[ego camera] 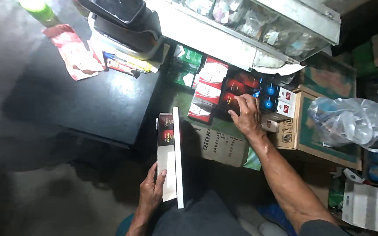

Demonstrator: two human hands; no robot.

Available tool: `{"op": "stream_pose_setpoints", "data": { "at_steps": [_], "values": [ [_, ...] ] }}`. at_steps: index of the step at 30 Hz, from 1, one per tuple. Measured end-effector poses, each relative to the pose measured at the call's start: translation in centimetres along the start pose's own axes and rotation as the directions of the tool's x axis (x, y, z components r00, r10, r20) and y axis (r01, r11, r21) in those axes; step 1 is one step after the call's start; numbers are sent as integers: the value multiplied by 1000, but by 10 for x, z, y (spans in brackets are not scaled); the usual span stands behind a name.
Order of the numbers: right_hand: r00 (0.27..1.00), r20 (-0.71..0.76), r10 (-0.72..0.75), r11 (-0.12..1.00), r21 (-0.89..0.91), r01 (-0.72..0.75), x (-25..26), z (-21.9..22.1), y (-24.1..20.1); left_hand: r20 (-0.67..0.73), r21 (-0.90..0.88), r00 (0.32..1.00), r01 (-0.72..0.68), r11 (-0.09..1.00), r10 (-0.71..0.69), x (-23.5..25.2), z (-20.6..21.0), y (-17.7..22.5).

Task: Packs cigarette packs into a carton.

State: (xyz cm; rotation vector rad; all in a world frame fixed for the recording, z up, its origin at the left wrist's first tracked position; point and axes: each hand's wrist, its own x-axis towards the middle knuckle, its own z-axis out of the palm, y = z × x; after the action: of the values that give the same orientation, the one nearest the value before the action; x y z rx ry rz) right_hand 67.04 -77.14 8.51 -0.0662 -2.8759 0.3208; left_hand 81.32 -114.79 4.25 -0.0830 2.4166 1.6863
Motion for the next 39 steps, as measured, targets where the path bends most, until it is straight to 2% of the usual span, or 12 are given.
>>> {"op": "stream_pose_setpoints", "data": {
  "at_steps": [6,8,11,13,14,16,17,24,26,30,35,39],
  "values": [
    [998,60,10,999,46,-13,-3,-25,-21,15,137,1000,-9,991,7,1,-3,2],
    [998,-14,-57,984,169,58,-1,-52,-60,10,192,1000,-6,981,4,1,-3,8],
    [949,-39,-313,865,401,302,-20,-70,-148,21,250,1000,-15,968,10,0,-2,14],
    [866,268,-422,865,406,296,-34,-59,-194,31,268,999,-17,963,9,2,0,16],
    [779,483,-399,906,342,251,-34,-49,-209,35,269,999,-15,963,6,3,1,16],
    [551,808,-208,978,160,134,-21,-23,-225,48,240,999,11,971,-23,3,1,16],
    [530,835,-146,989,110,99,-19,-5,-224,62,216,997,36,976,-50,4,0,16],
    [806,547,-227,973,168,160,-43,49,-196,76,158,994,70,985,-82,6,0,4],
    [805,537,-253,965,193,175,-46,52,-194,75,147,993,80,986,-92,5,-1,3],
    [697,663,-273,961,226,161,-45,44,-197,82,139,992,83,987,-95,7,-3,4],
    [763,589,-267,955,268,127,-32,30,-195,106,173,992,56,983,-75,5,-5,3],
    [710,663,-237,971,192,144,-17,39,-200,109,229,991,54,972,-80,6,-5,5]
  ]
}}
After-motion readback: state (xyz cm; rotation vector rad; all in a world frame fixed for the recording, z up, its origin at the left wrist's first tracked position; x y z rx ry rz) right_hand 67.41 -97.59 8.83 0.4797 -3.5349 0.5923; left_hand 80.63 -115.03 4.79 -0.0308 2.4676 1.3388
